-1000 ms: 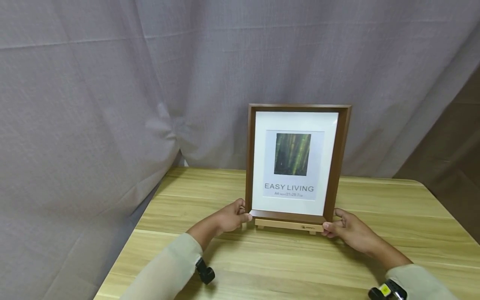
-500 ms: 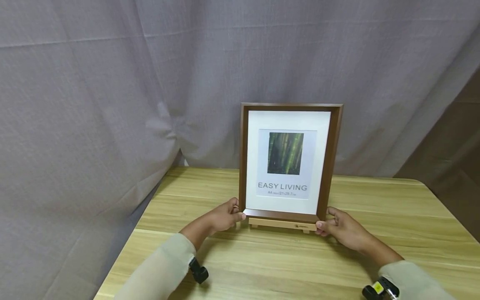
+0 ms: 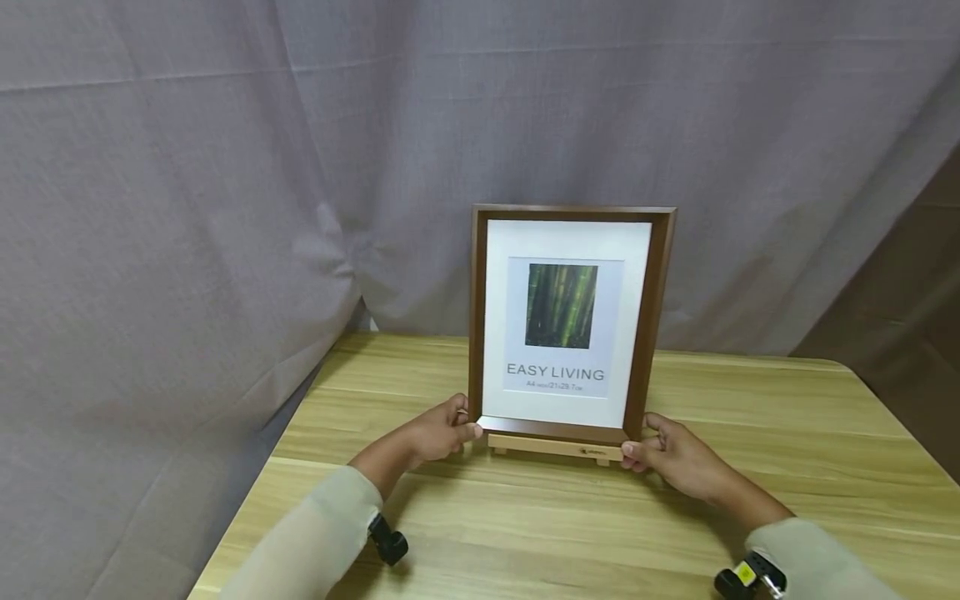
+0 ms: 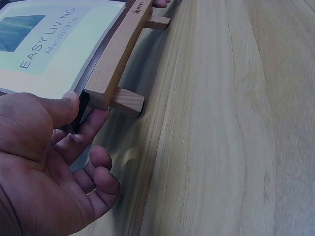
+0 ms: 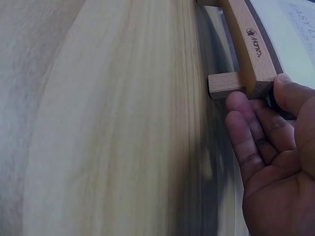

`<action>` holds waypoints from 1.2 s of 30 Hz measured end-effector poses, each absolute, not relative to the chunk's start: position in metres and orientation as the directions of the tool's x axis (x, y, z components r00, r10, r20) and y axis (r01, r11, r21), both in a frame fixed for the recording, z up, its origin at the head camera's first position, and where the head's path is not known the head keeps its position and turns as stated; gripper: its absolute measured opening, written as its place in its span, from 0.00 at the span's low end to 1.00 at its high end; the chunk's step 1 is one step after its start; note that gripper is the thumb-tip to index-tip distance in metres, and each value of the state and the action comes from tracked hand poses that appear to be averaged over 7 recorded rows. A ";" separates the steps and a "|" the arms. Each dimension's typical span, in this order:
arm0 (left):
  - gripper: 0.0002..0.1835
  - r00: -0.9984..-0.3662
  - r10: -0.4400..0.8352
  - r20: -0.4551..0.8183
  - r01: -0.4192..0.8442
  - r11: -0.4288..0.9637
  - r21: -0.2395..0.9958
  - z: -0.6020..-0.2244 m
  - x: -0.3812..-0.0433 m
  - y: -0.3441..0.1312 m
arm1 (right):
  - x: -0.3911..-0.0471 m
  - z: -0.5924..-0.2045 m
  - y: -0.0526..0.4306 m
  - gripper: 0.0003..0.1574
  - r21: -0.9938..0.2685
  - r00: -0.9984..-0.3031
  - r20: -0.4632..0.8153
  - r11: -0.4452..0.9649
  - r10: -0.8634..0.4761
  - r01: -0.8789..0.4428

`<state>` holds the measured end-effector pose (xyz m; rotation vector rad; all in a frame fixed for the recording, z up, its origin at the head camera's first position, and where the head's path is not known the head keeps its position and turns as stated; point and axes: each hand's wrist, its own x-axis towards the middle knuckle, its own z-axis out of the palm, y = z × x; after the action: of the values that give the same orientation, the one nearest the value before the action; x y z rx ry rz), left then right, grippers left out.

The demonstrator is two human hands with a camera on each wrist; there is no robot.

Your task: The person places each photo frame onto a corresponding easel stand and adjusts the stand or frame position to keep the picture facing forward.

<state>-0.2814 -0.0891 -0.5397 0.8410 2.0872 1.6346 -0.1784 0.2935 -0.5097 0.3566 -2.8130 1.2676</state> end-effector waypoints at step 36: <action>0.17 -0.731 0.662 0.164 0.276 0.068 0.959 -0.552 -0.292 -0.098 | -0.180 -0.510 0.278 0.36 -0.743 -0.979 0.128 0.638 -0.158 -0.200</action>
<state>-0.2916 -0.0984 -0.5518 0.9398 2.0349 1.7075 -0.1797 0.2777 -0.5102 0.3058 -2.7966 1.2782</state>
